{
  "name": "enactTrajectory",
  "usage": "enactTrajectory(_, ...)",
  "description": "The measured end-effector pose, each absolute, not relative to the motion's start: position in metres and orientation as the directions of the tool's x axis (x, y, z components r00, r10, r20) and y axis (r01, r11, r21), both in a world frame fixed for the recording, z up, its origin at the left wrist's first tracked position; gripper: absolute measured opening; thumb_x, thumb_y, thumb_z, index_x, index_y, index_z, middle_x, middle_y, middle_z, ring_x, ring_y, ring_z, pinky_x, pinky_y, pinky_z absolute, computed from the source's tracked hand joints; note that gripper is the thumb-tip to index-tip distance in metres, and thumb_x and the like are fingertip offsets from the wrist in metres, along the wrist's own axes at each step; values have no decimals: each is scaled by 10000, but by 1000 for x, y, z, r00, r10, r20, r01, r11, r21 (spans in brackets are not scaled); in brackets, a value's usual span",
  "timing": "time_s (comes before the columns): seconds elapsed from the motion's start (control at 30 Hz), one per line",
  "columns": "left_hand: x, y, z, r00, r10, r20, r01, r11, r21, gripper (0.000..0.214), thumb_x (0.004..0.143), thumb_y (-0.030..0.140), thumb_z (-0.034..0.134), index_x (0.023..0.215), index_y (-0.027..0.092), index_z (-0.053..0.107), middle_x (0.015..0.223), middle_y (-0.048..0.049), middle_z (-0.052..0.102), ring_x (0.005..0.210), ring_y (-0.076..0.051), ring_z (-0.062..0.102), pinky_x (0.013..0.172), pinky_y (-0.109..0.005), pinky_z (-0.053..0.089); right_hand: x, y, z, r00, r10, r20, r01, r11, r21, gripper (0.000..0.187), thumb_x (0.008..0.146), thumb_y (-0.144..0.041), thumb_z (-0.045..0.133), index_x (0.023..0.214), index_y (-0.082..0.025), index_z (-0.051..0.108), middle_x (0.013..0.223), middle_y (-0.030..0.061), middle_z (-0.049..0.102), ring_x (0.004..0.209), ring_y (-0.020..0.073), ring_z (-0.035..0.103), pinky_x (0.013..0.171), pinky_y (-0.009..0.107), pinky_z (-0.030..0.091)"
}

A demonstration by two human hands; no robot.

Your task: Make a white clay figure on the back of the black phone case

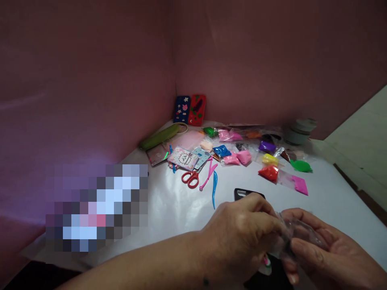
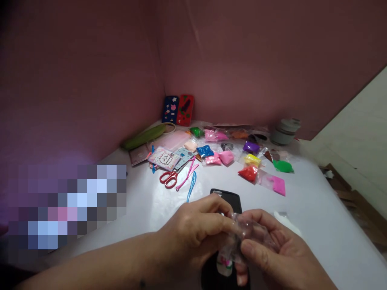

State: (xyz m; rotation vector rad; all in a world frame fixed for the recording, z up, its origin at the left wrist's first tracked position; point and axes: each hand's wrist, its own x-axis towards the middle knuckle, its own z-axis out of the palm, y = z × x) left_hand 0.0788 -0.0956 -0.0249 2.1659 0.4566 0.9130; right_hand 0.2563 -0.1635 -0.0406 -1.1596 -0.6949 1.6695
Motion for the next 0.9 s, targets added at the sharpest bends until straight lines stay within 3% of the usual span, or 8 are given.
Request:
enactTrajectory(0.2, 81, -98, -21, 654, 610, 447, 80, -643, 762, 178, 791, 103, 540, 840, 127, 710, 837, -56, 576, 711, -106, 547, 598, -194, 469, 253, -163, -34, -131, 920, -370, -362, -392, -846, 210, 717, -285, 778, 859, -236, 632, 584, -11, 659, 512, 132, 602, 547, 251, 476)
enactTrajectory(0.5, 79, -92, -24, 670, 589, 452, 41, -637, 770, 251, 797, 41, 502, 935, 128, 692, 917, -71, 585, 790, -111, 571, 691, -225, 498, 248, -161, -27, -149, 955, -256, -423, -296, -857, 189, 755, -237, 746, 891, -193, 622, 635, -5, 648, 549, 110, 605, 564, 228, 487)
enactTrajectory(0.9, 83, -93, -25, 644, 581, 497, 4, -652, 758, 185, 795, 53, 543, 854, 93, 714, 894, -75, 571, 761, -93, 562, 645, -175, 469, 251, -162, -31, -172, 946, -276, -416, -323, -850, 220, 755, -213, 747, 933, -199, 618, 646, -7, 646, 526, 110, 616, 515, 219, 498)
